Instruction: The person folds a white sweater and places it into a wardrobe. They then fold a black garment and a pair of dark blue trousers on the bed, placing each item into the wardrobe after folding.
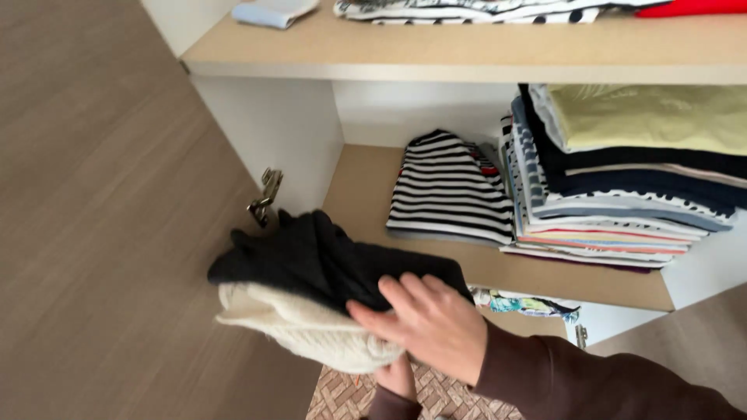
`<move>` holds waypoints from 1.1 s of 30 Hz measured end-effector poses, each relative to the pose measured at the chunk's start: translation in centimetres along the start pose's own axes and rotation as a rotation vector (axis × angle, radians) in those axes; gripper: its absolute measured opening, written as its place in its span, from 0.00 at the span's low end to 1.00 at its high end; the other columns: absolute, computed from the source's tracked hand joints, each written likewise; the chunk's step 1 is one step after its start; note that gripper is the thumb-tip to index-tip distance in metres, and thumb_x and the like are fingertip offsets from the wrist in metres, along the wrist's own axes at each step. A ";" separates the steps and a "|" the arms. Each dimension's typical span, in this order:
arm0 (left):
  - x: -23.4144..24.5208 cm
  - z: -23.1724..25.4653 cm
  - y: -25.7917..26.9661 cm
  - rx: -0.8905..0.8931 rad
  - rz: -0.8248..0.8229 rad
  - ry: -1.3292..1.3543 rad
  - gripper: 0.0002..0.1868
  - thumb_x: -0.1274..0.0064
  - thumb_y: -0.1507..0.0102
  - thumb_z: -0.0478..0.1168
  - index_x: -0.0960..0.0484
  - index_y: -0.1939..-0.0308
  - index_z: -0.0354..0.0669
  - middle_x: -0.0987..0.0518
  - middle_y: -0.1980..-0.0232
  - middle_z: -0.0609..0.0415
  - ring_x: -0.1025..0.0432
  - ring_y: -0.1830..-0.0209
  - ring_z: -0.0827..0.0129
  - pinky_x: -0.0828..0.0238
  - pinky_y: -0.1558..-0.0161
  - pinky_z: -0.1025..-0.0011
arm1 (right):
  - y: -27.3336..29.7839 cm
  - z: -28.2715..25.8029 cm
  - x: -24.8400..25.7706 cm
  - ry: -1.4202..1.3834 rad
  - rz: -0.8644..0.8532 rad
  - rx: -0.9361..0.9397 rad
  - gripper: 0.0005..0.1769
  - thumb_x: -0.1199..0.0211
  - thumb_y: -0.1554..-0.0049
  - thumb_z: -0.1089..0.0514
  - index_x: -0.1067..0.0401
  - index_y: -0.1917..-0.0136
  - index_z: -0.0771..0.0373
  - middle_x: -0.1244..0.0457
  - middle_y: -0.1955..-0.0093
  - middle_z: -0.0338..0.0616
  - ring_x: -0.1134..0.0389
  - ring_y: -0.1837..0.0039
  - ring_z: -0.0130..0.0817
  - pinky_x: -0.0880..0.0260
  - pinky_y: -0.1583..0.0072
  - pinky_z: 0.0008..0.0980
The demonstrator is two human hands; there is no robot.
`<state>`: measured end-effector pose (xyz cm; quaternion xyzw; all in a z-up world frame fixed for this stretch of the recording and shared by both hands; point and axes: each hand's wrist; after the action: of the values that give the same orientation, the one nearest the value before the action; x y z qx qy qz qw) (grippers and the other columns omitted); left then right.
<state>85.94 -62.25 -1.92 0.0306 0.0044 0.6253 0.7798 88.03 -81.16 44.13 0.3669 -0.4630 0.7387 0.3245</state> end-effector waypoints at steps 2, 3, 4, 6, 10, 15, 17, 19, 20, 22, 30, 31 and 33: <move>-3.4 2.3 -4.9 -0.063 0.001 0.011 0.32 0.42 0.41 0.46 0.23 0.34 0.40 0.26 0.29 0.44 0.36 0.25 0.58 0.44 0.27 0.64 | 0.0 2.7 -0.4 0.068 0.094 -0.059 0.32 0.33 0.47 0.59 0.34 0.30 0.44 0.39 0.46 0.46 0.35 0.57 0.33 0.27 0.58 0.33; -4.8 3.7 -7.6 -0.091 -0.001 0.015 0.32 0.42 0.41 0.46 0.23 0.34 0.40 0.27 0.28 0.44 0.37 0.25 0.58 0.45 0.26 0.64 | 0.2 3.7 -1.1 0.074 0.094 -0.064 0.32 0.33 0.47 0.59 0.34 0.30 0.44 0.39 0.46 0.46 0.35 0.57 0.33 0.27 0.58 0.33; -6.5 5.1 -10.0 -0.120 -0.003 0.020 0.31 0.42 0.41 0.46 0.23 0.34 0.40 0.27 0.28 0.43 0.37 0.25 0.58 0.45 0.26 0.63 | 0.4 4.7 -1.8 0.074 0.110 -0.104 0.35 0.32 0.47 0.62 0.35 0.29 0.44 0.39 0.44 0.47 0.34 0.55 0.34 0.25 0.57 0.32; -9.8 8.8 -14.2 -0.178 -0.003 0.031 0.31 0.43 0.40 0.46 0.23 0.34 0.40 0.27 0.28 0.43 0.38 0.24 0.58 0.47 0.25 0.63 | 0.7 6.8 -3.3 0.081 0.126 -0.145 0.37 0.32 0.48 0.65 0.36 0.27 0.44 0.38 0.43 0.47 0.33 0.54 0.35 0.24 0.57 0.32; -14.2 20.2 -21.3 -0.292 -0.012 0.047 0.29 0.44 0.39 0.45 0.23 0.34 0.39 0.29 0.27 0.43 0.39 0.23 0.57 0.49 0.24 0.62 | 1.0 11.1 -6.4 0.061 0.192 -0.290 0.41 0.26 0.49 0.50 0.39 0.25 0.41 0.36 0.40 0.48 0.30 0.51 0.39 0.20 0.56 0.38; -17.7 33.1 -27.2 -0.561 -0.126 0.004 0.23 0.43 0.34 0.37 0.21 0.38 0.28 0.24 0.37 0.28 0.35 0.31 0.48 0.36 0.31 0.47 | 2.2 17.5 -9.7 -0.105 0.226 -0.705 0.29 0.33 0.46 0.54 0.29 0.31 0.40 0.34 0.43 0.44 0.28 0.44 0.49 0.25 0.47 0.45; -19.6 35.6 -30.2 -0.535 -0.249 -0.051 0.40 0.36 0.38 0.50 0.32 0.31 0.26 0.32 0.31 0.22 0.42 0.26 0.38 0.52 0.23 0.42 | 3.6 21.3 -11.3 -0.595 0.172 -1.318 0.43 0.27 0.51 0.40 0.35 0.27 0.54 0.35 0.35 0.59 0.34 0.33 0.60 0.33 0.34 0.57; -20.3 39.4 -30.8 -0.207 -0.405 -0.093 0.45 0.38 0.38 0.58 0.39 0.26 0.37 0.34 0.27 0.32 0.41 0.24 0.44 0.48 0.23 0.46 | 8.1 24.3 -16.7 -0.785 0.186 -1.514 0.49 0.28 0.52 0.32 0.39 0.23 0.49 0.37 0.31 0.52 0.36 0.30 0.51 0.35 0.31 0.52; -20.6 41.1 -31.0 0.127 -0.537 -0.136 0.51 0.40 0.38 0.66 0.46 0.20 0.49 0.36 0.23 0.42 0.41 0.23 0.50 0.44 0.24 0.50 | 10.6 25.6 -19.3 -0.986 0.197 -1.694 0.54 0.28 0.52 0.25 0.43 0.20 0.44 0.39 0.26 0.45 0.38 0.27 0.42 0.37 0.29 0.47; -23.2 31.7 -37.9 0.185 -0.580 -0.368 0.55 0.45 0.40 0.73 0.47 0.20 0.49 0.39 0.21 0.44 0.44 0.21 0.54 0.48 0.22 0.53 | 11.2 24.9 -20.5 -1.002 0.108 -1.740 0.58 0.30 0.51 0.26 0.50 0.17 0.47 0.46 0.21 0.46 0.44 0.22 0.41 0.42 0.25 0.47; -20.7 32.6 -39.3 0.310 -0.705 -0.483 0.65 0.36 0.47 0.78 0.47 0.19 0.49 0.40 0.21 0.47 0.45 0.21 0.57 0.49 0.22 0.56 | 8.2 24.5 -16.8 -0.984 0.094 -1.736 0.49 0.40 0.43 0.39 0.57 0.16 0.51 0.51 0.18 0.47 0.51 0.18 0.41 0.53 0.19 0.47; -20.5 33.0 -39.2 0.326 -0.686 -0.422 0.64 0.36 0.47 0.77 0.47 0.19 0.51 0.40 0.21 0.48 0.44 0.21 0.58 0.48 0.22 0.55 | 8.2 24.4 -16.5 -0.990 0.132 -1.741 0.48 0.42 0.41 0.41 0.58 0.16 0.51 0.52 0.17 0.47 0.52 0.17 0.41 0.53 0.19 0.47; -19.8 34.4 -37.7 0.343 -0.671 -0.365 0.64 0.35 0.46 0.77 0.48 0.19 0.53 0.40 0.21 0.49 0.43 0.22 0.58 0.47 0.23 0.54 | 8.5 24.6 -16.5 -0.995 0.172 -1.752 0.46 0.44 0.40 0.43 0.60 0.15 0.51 0.54 0.16 0.47 0.53 0.17 0.42 0.54 0.19 0.47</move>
<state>119.95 -91.21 29.77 0.2672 -0.0201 0.3109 0.9119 95.60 -109.22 33.82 0.2313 -0.9500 -0.0771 0.1953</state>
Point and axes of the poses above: each hand's wrist, its own y-axis away from the middle knuckle, its own x-axis out of the back of the hand, z = x × y
